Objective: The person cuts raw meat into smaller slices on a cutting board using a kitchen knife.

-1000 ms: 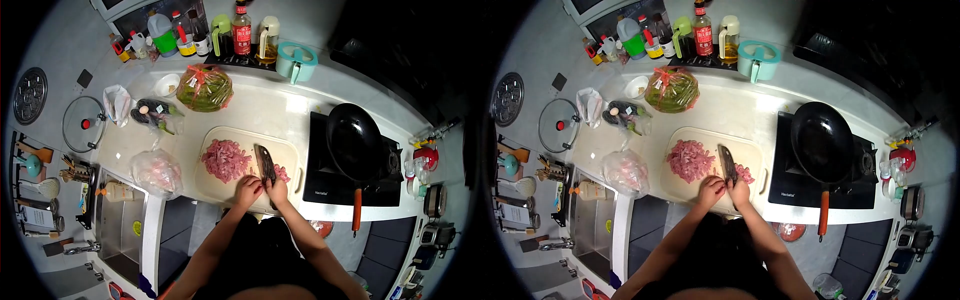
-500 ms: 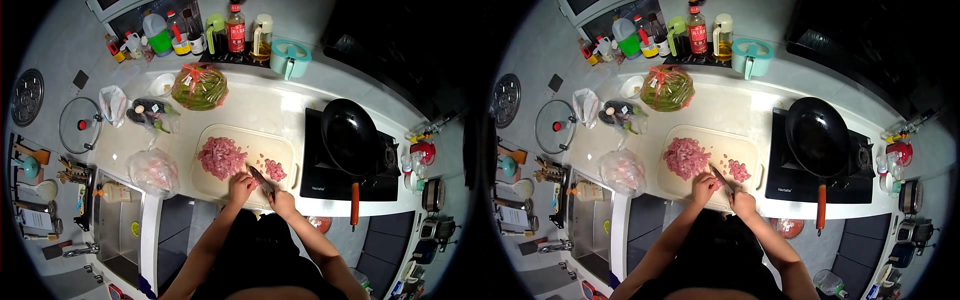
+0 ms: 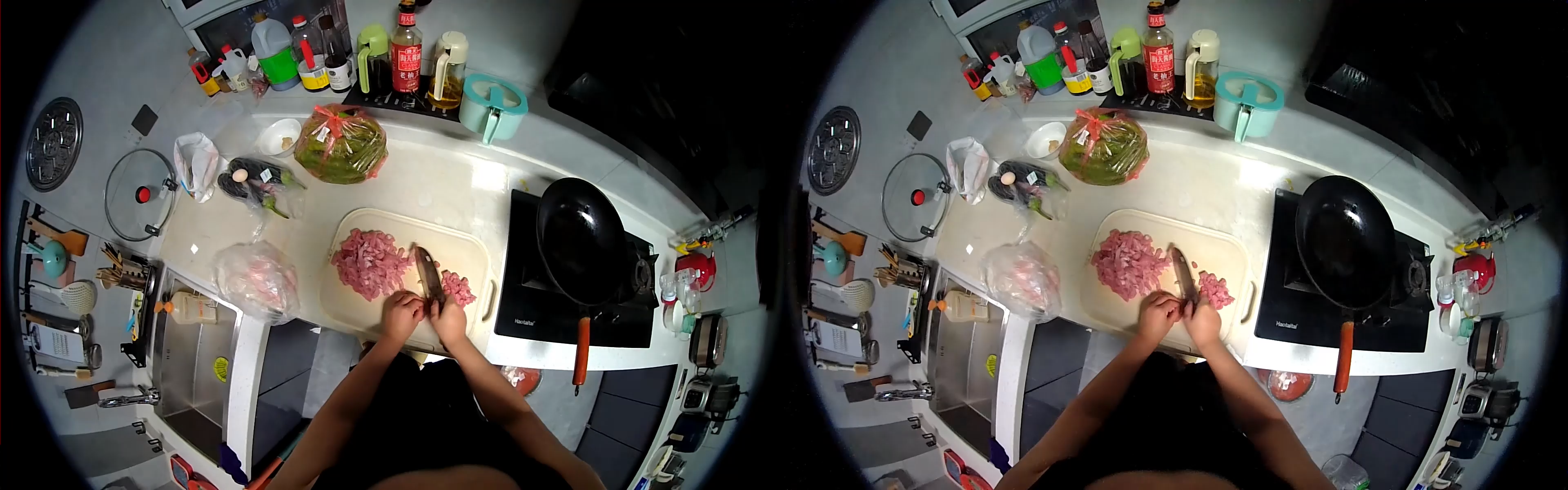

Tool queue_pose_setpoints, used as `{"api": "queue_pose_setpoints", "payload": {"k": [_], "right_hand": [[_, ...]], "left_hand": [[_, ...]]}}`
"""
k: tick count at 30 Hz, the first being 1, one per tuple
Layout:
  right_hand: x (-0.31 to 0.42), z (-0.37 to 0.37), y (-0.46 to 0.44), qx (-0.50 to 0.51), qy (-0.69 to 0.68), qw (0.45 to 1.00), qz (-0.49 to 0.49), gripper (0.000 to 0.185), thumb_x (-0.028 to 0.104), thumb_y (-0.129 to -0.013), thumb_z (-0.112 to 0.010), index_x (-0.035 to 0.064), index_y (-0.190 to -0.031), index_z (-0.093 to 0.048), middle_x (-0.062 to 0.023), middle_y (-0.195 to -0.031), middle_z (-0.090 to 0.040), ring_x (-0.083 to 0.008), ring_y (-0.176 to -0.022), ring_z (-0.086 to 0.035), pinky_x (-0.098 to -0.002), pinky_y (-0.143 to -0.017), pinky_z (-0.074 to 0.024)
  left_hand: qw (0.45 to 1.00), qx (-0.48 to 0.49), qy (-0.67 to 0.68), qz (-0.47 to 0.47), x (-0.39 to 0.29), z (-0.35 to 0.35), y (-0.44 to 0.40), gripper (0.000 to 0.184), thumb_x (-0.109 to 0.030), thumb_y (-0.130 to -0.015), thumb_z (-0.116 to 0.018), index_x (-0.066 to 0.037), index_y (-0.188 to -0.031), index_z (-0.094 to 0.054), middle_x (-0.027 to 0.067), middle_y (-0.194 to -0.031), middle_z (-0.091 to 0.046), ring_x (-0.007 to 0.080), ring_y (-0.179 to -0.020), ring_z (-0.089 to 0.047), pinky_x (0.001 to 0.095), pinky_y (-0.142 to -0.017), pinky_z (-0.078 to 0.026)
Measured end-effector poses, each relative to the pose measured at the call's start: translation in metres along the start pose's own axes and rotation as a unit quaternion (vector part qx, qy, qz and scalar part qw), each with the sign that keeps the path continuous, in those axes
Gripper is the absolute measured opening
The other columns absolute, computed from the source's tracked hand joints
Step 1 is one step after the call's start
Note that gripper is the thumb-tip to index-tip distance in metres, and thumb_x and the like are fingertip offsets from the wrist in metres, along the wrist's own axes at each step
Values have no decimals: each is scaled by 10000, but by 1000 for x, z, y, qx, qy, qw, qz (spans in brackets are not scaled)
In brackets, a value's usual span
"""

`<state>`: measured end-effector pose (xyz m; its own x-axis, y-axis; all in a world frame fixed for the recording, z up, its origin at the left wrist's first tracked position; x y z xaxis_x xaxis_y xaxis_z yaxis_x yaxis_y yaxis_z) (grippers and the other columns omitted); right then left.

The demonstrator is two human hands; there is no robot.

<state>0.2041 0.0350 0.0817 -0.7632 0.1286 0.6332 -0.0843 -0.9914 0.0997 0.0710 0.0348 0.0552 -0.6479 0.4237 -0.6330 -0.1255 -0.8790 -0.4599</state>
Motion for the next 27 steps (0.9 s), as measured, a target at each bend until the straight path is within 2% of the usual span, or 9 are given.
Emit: {"api": "queue_pose_setpoints", "payload": {"k": [3,8,12,16,19,23,24,26,27], "right_hand": [[-21,8,-7,-31,-80,996,27,308,216,-789,-581,-60,-922,-552,-274,-691,-597,-427,-652,-602,-482,-604,-485],[-12,37,19,69,59,995,29,309,228,-787,-578,-35,-950,-563,-254,-676,-607,-386,-649,-622,-468,-605,-506],[-2,39,38,81,121,985,96,261,234,-780,-579,-13,-863,-561,-221,-645,-615,-355,-592,-631,-445,-559,-523],[-5,25,41,116,165,975,96,246,232,-781,-571,-10,-814,-543,-208,-614,-614,-351,-546,-628,-446,-518,-518],[-4,5,30,116,164,977,71,293,242,-816,-533,-4,-973,-552,-211,-655,-618,-360,-549,-617,-458,-517,-508],[11,-17,10,15,106,992,73,277,258,-808,-550,-1,-906,-568,-219,-652,-615,-366,-552,-615,-462,-507,-503],[10,-18,6,-27,90,994,56,311,240,-784,-568,-18,-959,-572,-211,-684,-619,-354,-558,-618,-448,-524,-515],[-7,-11,0,-32,-26,999,28,311,213,-788,-570,-24,-990,-577,-240,-706,-617,-362,-598,-623,-442,-569,-504],[-24,-10,-3,-40,-91,995,26,302,204,-789,-570,-27,-983,-576,-252,-709,-614,-370,-608,-621,-444,-579,-497]], "left_hand": [[1000,-13,16,3,-11,9,-5,119,-31,-610,-664,-62,-720,-635,57,-769,-624,253,-774,-588,367,-699,-466],[1000,-24,1,18,-6,15,3,141,-37,-633,-684,-76,-763,-649,55,-776,-612,260,-800,-586,374,-723,-446],[998,-57,3,6,-5,9,4,114,-52,-613,-688,-80,-700,-620,48,-747,-613,267,-774,-577,382,-705,-455],[999,-32,21,12,0,6,9,103,-43,-615,-675,-67,-690,-608,57,-754,-617,280,-775,-575,384,-697,-464],[999,-24,23,25,5,1,11,100,-42,-618,-668,-63,-696,-610,66,-771,-620,285,-798,-577,386,-724,-471],[999,-4,4,43,6,-2,12,91,-48,-630,-652,-60,-712,-616,79,-802,-625,289,-843,-583,387,-778,-473],[999,-2,3,38,5,0,10,95,-51,-630,-652,-58,-718,-617,80,-806,-626,290,-842,-584,387,-775,-472],[999,29,16,31,5,3,9,98,-71,-647,-660,-54,-735,-622,86,-818,-628,288,-841,-590,384,-761,-468],[999,3,29,43,1,9,7,96,-70,-649,-668,-55,-735,-627,86,-798,-626,287,-827,-589,383,-749,-465]]}}
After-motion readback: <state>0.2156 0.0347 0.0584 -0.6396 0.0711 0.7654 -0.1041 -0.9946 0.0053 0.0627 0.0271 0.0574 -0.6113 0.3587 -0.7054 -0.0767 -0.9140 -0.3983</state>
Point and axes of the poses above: each hand's wrist, its own y-axis away from the middle knuckle, its own z-axis out of the back of the hand, x = y × z, the point moved 4 cm from there along -y, towards the middle knuckle
